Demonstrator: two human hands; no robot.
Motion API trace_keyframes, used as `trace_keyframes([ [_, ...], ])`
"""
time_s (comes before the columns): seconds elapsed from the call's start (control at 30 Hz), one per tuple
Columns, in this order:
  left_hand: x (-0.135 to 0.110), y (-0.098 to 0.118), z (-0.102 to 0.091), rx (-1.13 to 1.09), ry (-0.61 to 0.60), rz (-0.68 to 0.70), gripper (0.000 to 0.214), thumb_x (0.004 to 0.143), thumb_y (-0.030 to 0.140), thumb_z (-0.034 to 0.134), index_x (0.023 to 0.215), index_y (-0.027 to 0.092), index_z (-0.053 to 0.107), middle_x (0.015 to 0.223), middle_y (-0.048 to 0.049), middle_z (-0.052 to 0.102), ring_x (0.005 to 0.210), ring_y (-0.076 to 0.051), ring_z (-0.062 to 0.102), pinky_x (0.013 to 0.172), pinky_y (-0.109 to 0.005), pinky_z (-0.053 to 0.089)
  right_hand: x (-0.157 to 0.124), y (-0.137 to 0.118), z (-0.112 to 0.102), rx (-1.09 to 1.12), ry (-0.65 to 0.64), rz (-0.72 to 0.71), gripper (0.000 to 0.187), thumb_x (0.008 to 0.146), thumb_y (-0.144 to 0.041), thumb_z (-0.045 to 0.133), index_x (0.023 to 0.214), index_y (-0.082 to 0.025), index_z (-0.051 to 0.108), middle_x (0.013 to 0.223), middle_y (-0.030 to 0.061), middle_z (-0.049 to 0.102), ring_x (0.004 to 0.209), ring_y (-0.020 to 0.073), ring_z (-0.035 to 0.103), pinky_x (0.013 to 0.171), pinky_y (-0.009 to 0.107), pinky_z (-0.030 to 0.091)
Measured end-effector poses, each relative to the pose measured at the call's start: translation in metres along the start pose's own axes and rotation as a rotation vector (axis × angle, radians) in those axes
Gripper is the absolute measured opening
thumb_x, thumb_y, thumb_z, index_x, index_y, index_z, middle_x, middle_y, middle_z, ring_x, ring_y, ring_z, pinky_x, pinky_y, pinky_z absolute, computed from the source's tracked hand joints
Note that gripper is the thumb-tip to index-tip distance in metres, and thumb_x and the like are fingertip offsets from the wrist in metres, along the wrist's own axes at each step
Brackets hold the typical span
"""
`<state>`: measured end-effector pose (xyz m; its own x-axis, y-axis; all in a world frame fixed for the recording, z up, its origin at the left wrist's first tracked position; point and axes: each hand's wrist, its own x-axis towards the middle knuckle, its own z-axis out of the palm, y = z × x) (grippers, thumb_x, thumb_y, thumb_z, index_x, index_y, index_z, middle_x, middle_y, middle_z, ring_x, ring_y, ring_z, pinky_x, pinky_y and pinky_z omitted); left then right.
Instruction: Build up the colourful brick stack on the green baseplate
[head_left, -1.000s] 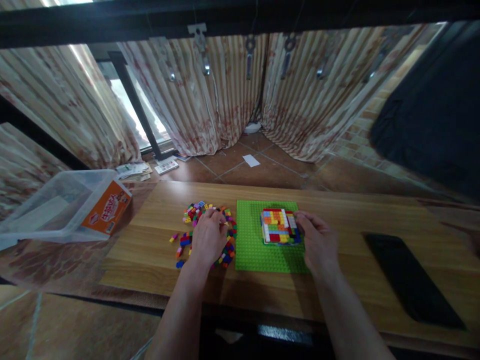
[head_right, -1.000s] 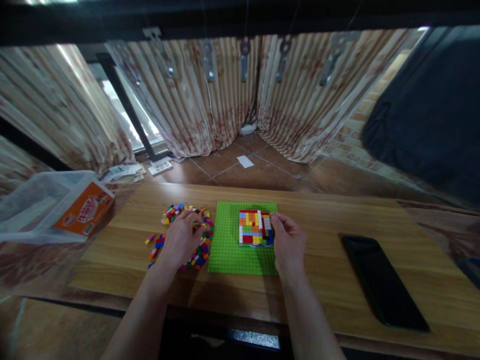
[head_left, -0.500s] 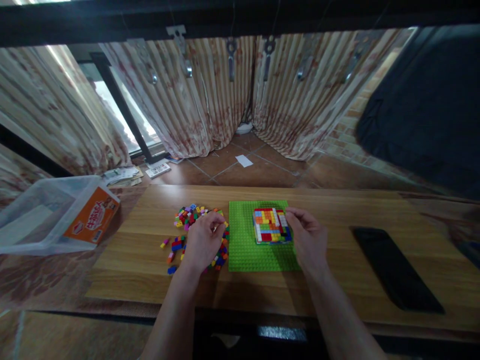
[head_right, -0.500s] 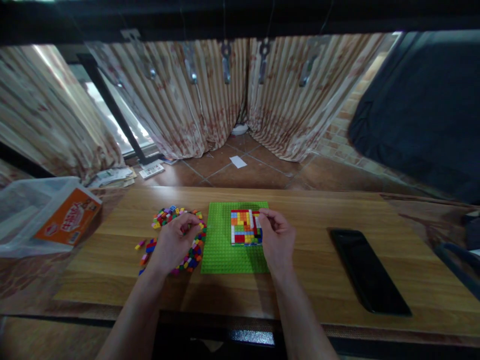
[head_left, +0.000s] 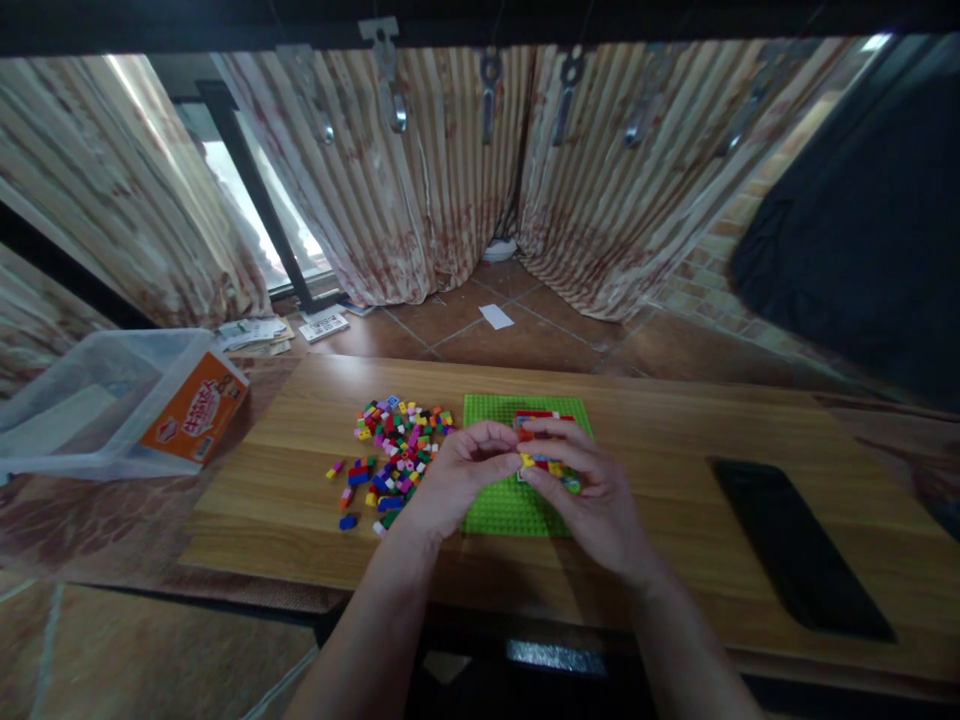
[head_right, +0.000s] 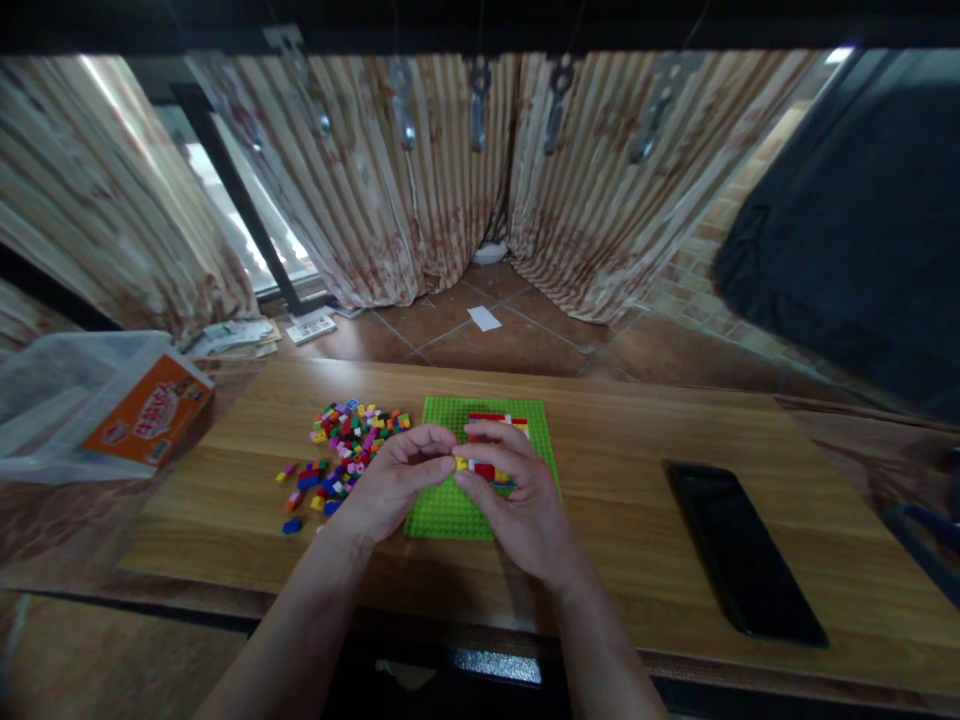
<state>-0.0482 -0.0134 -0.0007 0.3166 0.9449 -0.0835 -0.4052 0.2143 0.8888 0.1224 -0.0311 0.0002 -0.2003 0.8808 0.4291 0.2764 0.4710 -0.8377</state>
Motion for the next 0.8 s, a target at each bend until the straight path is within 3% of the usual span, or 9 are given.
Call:
trace_keyframes([
  [0.1,0.003,-0.003,0.003,0.039,0.033,0.001,0.025,0.068,0.028,0.082,0.085,0.015,0.070,0.072,0.0013,0.066,0.063,-0.008,0.053,0.061,-0.021,0.037,0.001,0.005,-0.005,-0.015,0.019,0.027,0.014,0.087,-0.031,0.069,0.100,-0.033,0.074,0.120,0.0025,0.065,0.115,0.0213,0.061,0.103,0.044,0.046],
  [0.17,0.006,-0.005,0.004,0.119,0.090,0.013,0.023,0.071,0.031,0.079,0.085,0.015,0.071,0.073,0.0004,0.067,0.062,-0.009,0.052,0.060,-0.022,0.036,0.001,0.012,-0.010,-0.047,0.097,0.038,0.014,0.086,-0.031,0.070,0.099,-0.032,0.074,0.118,0.0027,0.066,0.112,0.0215,0.062,0.101,0.044,0.047],
  [0.27,0.009,-0.009,0.004,0.228,0.200,0.048,0.020,0.072,0.031,0.076,0.083,0.015,0.071,0.076,-0.0009,0.069,0.067,-0.011,0.056,0.064,-0.023,0.041,0.002,0.025,-0.016,-0.148,0.240,0.056,0.014,0.084,-0.031,0.070,0.097,-0.030,0.074,0.115,0.0045,0.066,0.110,0.0233,0.062,0.099,0.046,0.047],
  [0.33,0.011,-0.012,0.003,0.256,0.231,0.052,0.018,0.072,0.029,0.074,0.084,0.016,0.071,0.076,-0.0004,0.069,0.069,-0.012,0.057,0.067,-0.024,0.043,0.003,0.033,-0.017,-0.219,0.266,0.069,0.014,0.083,-0.032,0.071,0.095,-0.029,0.075,0.115,0.0058,0.066,0.110,0.0251,0.061,0.100,0.048,0.046],
  [0.8,0.009,-0.016,-0.003,0.353,0.127,0.010,0.016,0.075,0.027,0.071,0.085,0.014,0.072,0.078,-0.0028,0.070,0.072,-0.014,0.059,0.067,-0.025,0.044,0.007,0.038,-0.011,-0.372,0.204,0.039,0.014,0.084,-0.028,0.066,0.094,-0.029,0.075,0.114,0.0070,0.065,0.108,0.0273,0.058,0.096,0.052,0.047],
])
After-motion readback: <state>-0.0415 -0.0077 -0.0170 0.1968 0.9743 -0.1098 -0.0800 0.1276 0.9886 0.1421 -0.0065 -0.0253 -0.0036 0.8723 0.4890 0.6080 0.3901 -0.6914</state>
